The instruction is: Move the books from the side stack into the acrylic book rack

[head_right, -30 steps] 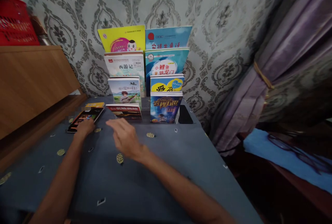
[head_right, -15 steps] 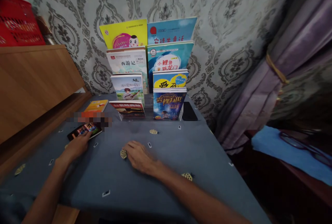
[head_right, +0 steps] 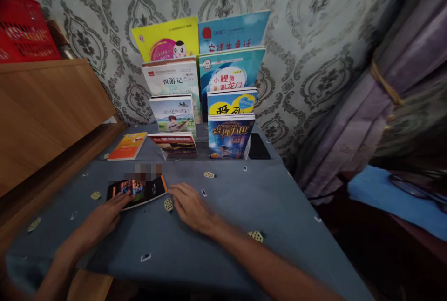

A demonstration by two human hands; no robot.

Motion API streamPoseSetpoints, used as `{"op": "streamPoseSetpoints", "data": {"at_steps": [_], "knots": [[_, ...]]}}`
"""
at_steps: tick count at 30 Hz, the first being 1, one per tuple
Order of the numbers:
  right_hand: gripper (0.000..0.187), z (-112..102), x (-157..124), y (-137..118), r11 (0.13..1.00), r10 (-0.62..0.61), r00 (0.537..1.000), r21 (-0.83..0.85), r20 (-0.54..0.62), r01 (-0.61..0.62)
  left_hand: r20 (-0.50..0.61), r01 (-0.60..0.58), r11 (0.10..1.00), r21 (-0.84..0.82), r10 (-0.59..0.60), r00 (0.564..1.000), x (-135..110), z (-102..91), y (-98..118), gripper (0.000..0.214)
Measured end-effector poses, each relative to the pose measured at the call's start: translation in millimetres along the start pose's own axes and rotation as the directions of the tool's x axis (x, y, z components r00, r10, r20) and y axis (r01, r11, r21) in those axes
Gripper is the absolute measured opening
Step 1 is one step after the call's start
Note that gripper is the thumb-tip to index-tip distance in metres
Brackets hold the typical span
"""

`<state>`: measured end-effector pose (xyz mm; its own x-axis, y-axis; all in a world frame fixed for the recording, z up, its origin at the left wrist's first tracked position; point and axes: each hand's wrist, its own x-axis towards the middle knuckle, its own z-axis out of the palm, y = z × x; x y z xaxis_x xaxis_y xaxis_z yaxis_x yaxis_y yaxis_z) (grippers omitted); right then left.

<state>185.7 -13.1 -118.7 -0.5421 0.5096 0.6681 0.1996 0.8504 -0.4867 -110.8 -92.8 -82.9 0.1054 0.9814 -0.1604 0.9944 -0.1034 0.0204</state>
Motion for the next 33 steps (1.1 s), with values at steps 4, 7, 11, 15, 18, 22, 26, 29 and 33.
{"op": "streamPoseSetpoints", "data": {"at_steps": [4, 7, 11, 15, 18, 22, 26, 29, 33], "knots": [[0.027, 0, 0, -7, 0.998, -0.046, 0.998, 0.036, -0.034, 0.047, -0.018, -0.121, 0.991, -0.062, 0.121, 0.993, 2, -1.8, 13, 0.073], [0.025, -1, 1, -10, 0.998, -0.039, 0.998, 0.052, -0.048, 0.042, -0.011, -0.199, 0.977, -0.077, 0.198, 0.980, 9, -8.0, 29, 0.075], [0.023, -6, 3, -9, 0.998, -0.034, 0.998, 0.058, -0.044, 0.037, 0.008, -0.314, 0.946, -0.079, 0.315, 0.949, 24, -14.6, 53, 0.078], [0.024, -11, 5, -3, 1.000, -0.023, 1.000, 0.006, -0.013, 0.023, -0.022, -0.410, 0.910, -0.064, 0.410, 0.912, 37, -12.4, 76, 0.076], [0.027, -12, 5, 4, 0.997, 0.040, 0.999, -0.073, 0.037, -0.037, -0.023, -0.434, 0.899, -0.054, 0.433, 0.901, 40, -11.8, 86, 0.073], [0.035, -9, 0, 13, 0.983, 0.112, 0.990, -0.158, 0.083, -0.098, -0.074, -0.441, 0.896, -0.054, 0.437, 0.896, 49, -13.7, 89, 0.048], [0.043, -5, -4, 19, 0.972, 0.157, 0.982, -0.192, 0.102, -0.136, -0.236, -0.454, 0.888, -0.071, 0.427, 0.873, 72, -6.0, 93, 0.040], [0.048, -2, -5, 21, 0.961, 0.202, 0.973, -0.215, 0.113, -0.175, -0.281, -0.437, 0.899, -0.029, 0.412, 0.867, 92, 2.7, 97, 0.041], [0.054, 1, -5, 24, 0.941, 0.269, 0.952, -0.248, 0.144, -0.229, -0.337, -0.422, 0.906, 0.024, 0.404, 0.850, 108, 7.2, 101, 0.037]]}}
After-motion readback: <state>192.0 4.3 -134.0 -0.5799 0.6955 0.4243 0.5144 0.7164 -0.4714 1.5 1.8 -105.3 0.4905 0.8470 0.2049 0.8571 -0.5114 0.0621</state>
